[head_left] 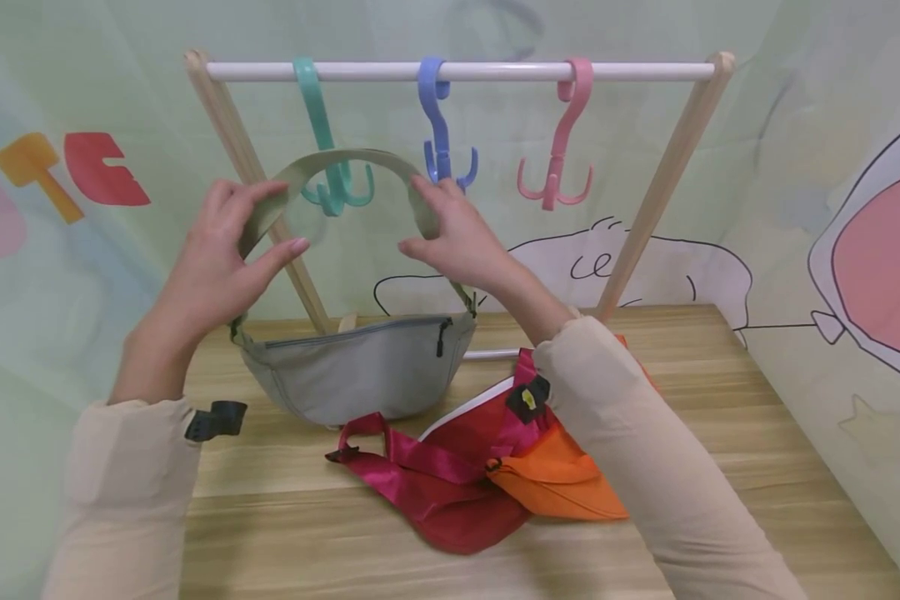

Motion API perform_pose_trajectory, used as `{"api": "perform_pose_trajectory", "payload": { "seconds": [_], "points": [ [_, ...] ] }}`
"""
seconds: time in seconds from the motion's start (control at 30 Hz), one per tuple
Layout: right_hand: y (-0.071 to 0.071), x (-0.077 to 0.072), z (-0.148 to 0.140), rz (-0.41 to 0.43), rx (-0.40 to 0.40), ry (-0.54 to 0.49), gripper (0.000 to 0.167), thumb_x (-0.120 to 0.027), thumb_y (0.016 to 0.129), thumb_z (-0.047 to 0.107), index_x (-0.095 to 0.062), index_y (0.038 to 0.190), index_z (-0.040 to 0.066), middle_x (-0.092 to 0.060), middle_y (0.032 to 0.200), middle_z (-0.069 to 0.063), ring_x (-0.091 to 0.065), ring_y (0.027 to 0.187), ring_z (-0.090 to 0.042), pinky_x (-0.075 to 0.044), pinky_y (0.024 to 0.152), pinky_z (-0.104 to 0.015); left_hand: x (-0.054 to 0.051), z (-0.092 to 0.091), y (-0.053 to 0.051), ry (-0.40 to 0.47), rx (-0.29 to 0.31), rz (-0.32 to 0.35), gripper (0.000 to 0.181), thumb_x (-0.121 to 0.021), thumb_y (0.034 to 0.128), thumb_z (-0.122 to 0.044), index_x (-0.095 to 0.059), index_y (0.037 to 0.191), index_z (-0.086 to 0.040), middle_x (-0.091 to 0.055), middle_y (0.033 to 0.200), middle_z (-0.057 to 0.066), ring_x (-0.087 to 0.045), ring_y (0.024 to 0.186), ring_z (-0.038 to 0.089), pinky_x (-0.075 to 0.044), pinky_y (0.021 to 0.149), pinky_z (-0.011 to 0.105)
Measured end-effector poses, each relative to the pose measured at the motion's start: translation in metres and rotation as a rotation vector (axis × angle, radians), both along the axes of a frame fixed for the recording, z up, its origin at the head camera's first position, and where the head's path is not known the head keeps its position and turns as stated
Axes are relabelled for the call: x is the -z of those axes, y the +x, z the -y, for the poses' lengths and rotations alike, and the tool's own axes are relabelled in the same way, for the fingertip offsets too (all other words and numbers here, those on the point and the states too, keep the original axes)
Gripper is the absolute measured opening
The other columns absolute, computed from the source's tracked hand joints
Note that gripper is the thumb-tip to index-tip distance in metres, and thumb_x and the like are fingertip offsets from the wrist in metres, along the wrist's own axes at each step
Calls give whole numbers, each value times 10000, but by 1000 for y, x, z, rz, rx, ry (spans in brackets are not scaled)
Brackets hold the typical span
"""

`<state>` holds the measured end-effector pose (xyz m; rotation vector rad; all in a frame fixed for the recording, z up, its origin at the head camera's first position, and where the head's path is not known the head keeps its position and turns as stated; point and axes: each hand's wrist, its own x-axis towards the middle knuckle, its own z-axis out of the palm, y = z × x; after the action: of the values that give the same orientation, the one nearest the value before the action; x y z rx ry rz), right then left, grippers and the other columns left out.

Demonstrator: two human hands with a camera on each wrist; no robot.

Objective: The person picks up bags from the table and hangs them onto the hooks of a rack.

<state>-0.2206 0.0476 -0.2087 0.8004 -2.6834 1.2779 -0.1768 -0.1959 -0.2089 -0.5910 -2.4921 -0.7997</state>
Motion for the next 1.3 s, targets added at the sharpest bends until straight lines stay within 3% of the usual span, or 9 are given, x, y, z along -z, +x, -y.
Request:
{"api": "perform_pose_trajectory", "payload": {
  "seconds": [0.4,0.7,1.3],
  "points": [
    [-3,4,-4,6,2,-31,693,-653,832,117,-293,1422,71,-408,1220,-115,-421,959,-191,-422,779,-292,0,6,2,17,-17,27,541,-634,857,-131,-417,1345,-43,-376,1103,177,-303,850,210,-253,659,298],
    [-4,9,-7,7,-23,-13,647,-646,840,114,-324,1399,68,-334,1417,-71,-342,1242,-174,-347,975,-304,4,9,0,0,-13,39,554,-641,850,-128,-408,1343,-29,-363,1036,168,-273,818,211,-228,648,303],
    [-2,17,-13,16,-65,-25,592,-641,845,105,-369,1371,85,-348,1409,-36,-287,1290,-130,-276,1029,-286,13,12,-1,-21,2,17,556,-642,850,-132,-397,1337,-19,-366,1014,164,-268,827,216,-220,650,316]
  ]
}}
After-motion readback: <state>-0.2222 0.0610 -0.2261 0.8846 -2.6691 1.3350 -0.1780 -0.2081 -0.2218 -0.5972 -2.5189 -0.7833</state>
